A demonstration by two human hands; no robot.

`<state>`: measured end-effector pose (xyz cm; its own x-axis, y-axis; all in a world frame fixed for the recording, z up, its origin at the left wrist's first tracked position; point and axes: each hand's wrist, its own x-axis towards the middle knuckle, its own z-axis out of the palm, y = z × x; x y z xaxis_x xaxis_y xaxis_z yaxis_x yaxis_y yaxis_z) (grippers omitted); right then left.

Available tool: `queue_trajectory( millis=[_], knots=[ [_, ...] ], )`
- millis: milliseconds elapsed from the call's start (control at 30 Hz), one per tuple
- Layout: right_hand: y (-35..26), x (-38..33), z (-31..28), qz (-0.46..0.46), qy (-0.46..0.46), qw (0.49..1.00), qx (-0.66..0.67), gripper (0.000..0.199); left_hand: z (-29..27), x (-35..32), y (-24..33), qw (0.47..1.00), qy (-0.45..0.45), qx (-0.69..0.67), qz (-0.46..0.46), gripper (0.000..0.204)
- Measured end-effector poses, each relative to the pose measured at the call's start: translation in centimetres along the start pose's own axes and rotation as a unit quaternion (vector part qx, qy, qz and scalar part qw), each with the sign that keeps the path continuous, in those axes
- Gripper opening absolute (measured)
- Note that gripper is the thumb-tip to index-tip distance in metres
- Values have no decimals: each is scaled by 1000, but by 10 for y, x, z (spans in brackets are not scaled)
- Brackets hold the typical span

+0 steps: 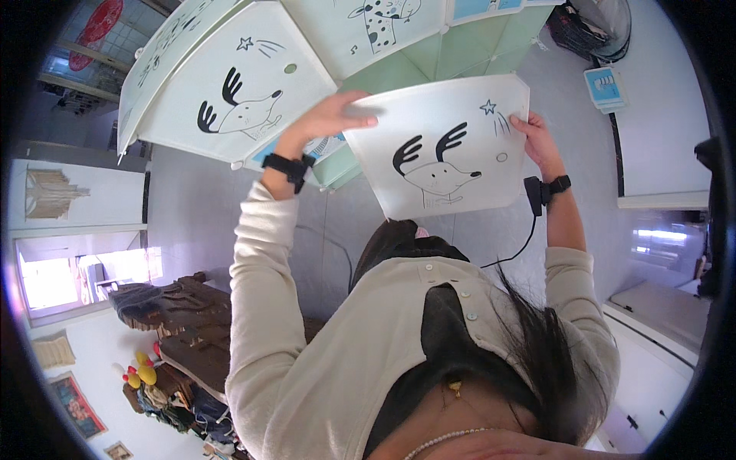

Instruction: The person assembles a modular baby playpen by inserting illustrated plastic panels into a frame and securing them with white plastic connectors. They repeatedly lift, align, and snap panels into place, then walk around the structure to attach additional panels and connectors.

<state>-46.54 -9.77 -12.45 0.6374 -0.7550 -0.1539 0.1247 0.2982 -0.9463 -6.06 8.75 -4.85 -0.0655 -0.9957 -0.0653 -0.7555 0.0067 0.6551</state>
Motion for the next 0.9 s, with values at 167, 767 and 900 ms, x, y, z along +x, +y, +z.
queue_trajectory(
  millis=[167, 767, 900],
  knots=[
    [-20, 15, 9, -111, 103, 933, -326, 41, 44, 24, -13, 996, 69, 4, -47, 42],
    [42, 169, 77, -268, -159, 723, -617, 29, 151, 34, -8, 923, 337, 155, -104, 46],
    [58, 219, 84, -304, -190, 692, -626, 29, 199, 21, -32, 907, 256, -100, -317, 41]
  ],
)
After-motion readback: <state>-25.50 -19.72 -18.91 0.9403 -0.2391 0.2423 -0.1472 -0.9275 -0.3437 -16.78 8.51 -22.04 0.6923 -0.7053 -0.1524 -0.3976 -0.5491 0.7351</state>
